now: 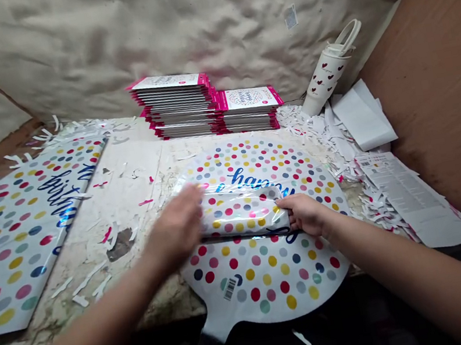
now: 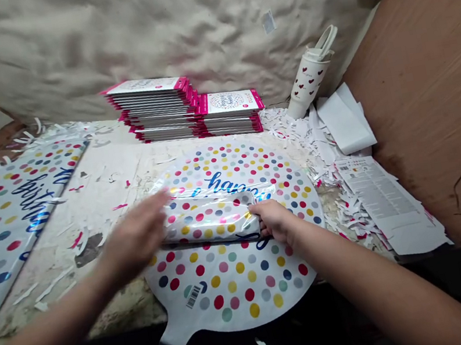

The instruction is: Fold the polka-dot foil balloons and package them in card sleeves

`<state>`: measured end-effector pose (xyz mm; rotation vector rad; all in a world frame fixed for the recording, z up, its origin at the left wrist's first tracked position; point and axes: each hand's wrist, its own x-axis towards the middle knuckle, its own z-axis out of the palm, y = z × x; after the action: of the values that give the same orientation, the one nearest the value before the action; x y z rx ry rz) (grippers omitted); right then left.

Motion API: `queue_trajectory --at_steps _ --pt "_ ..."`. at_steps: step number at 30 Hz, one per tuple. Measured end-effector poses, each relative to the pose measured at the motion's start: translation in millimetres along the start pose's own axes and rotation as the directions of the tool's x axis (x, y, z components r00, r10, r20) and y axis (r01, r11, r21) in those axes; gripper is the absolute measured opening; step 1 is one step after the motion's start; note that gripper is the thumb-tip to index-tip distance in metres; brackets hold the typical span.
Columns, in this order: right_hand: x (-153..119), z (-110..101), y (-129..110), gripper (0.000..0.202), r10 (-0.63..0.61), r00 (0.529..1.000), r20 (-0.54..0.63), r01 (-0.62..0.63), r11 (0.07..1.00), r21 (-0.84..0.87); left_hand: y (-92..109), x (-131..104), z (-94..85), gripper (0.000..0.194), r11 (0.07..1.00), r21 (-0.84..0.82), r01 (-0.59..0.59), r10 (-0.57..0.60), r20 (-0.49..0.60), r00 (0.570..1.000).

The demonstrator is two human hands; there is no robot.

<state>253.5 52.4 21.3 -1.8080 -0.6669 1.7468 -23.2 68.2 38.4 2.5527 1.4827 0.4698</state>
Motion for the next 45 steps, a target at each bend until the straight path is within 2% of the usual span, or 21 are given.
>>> queue_trajectory --at_steps 1,2,5,10,12,13,15,17,19,23,26,29,32,34,37,38,39,42,43,44,45 --pt "-1.2 0.7 0.2 0.008 -0.001 1.000 -0.006 0.001 1.000 -0.019 19.9 -8.8 9.1 0.052 0.992 -0.004 -0.128 0.128 0.079 0.989" --pt "-2.5 0.9 0.5 0.007 -0.009 1.000 -0.013 0.008 0.999 -0.043 37.3 -16.9 19.4 0.057 0.985 0.006 -0.174 0.171 0.165 0.971" --pt "-4.9 -2.7 0.3 0.007 -0.046 0.998 -0.038 0.040 0.988 -0.149 65.0 -32.8 45.1 0.070 0.979 0.001 -0.204 0.193 0.325 0.926" --pt "-9.3 -17.1 -4.0 0.013 -0.140 0.975 -0.173 0.055 0.906 -0.421 56.9 -32.6 47.7 0.067 0.977 -0.050 -0.206 0.210 0.379 0.901" --pt "-16.9 -15.1 -1.4 0.017 -0.302 0.926 -0.226 0.131 0.819 -0.559 54.1 -29.1 43.8 0.067 0.976 -0.060 -0.207 0.214 0.393 0.894" --pt "-21.8 -11.1 2.4 0.023 -0.440 0.878 -0.190 0.216 0.718 -0.662 53.8 -27.5 42.6 0.067 0.976 -0.063 -0.210 0.218 0.401 0.890" --pt "-31.3 0.7 15.4 0.038 -0.676 0.731 0.088 0.421 0.346 -0.838 54.1 -25.0 42.0 0.068 0.972 -0.071 -0.222 0.231 0.417 0.879" --pt "-37.9 11.9 33.7 0.054 -0.660 0.606 0.445 0.559 -0.045 -0.828 54.2 -23.7 42.7 0.068 0.968 -0.080 -0.236 0.247 0.431 0.868" --pt "-41.5 16.2 52.6 0.069 -0.541 0.612 0.576 0.585 -0.180 -0.791 53.7 -23.1 43.2 0.068 0.966 -0.086 -0.245 0.257 0.442 0.859" --pt "-47.4 4.3 74.5 0.078 -0.513 0.713 0.478 0.450 -0.188 -0.873 51.6 -21.7 40.7 0.067 0.962 -0.097 -0.256 0.271 0.463 0.844" --pt "-51.2 -0.5 71.8 0.057 -0.566 0.707 0.424 0.372 -0.213 -0.904 51.0 -18.7 36.4 0.075 0.963 -0.104 -0.250 0.268 0.480 0.835" --pt "-51.9 11.7 59.4 0.046 -0.597 0.679 0.426 0.314 -0.288 -0.905 55.0 -15.7 33.2 0.074 0.959 -0.088 -0.270 0.278 0.492 0.825" --pt "-60.1 31.8 46.7 0.043 -0.598 0.678 0.427 0.271 -0.337 -0.902 64.4 -16.1 35.0 0.063 0.966 0.013 -0.259 0.226 0.444 0.867" --pt "-73.3 38.9 42.8 0.041 -0.602 0.600 0.527 0.391 -0.353 -0.850 68.1 -18.6 39.0 0.055 0.973 0.085 -0.213 0.164 0.387 0.907" --pt "-90.2 26.9 46.1 0.043 -0.596 0.337 0.728 0.685 -0.375 -0.624 60.3 -24.7 44.1 0.048 0.984 0.038 -0.177 0.155 0.322 0.934" --pt "-90.3 17.3 49.1 0.049 -0.619 0.286 0.731 0.733 -0.349 -0.583 54.6 -27.2 44.8 0.048 0.983 -0.012 -0.184 0.178 0.310 0.934" --pt "-86.7 6.4 52.9 0.058 -0.664 0.285 0.691 0.747 -0.299 -0.594 48.4 -29.9 44.9 0.048 0.978 -0.064 -0.197 0.207 0.297 0.932" --pt "-59.5 -21.1 65.8 0.076 -0.801 0.422 0.425 0.651 -0.059 -0.757 35.4 -36.9 43.9 0.047 0.941 -0.191 -0.278 0.325 0.292 0.899" --pt "-49.1 -25.4 69.6 0.079 -0.817 0.442 0.370 0.626 -0.015 -0.780 34.4 -38.5 43.5 0.046 0.925 -0.222 -0.309 0.366 0.294 0.883" --pt "-40.1 -27.0 72.4 0.080 -0.826 0.430 0.364 0.628 -0.015 -0.778 34.9 -39.6 43.1 0.046 0.909 -0.249 -0.335 0.400 0.296 0.867" --pt "-33.5 -26.2 74.2 0.078 -0.826 0.390 0.408 0.658 -0.060 -0.750 36.5 -40.3 42.6 0.046 0.893 -0.271 -0.359 0.433 0.298 0.851"
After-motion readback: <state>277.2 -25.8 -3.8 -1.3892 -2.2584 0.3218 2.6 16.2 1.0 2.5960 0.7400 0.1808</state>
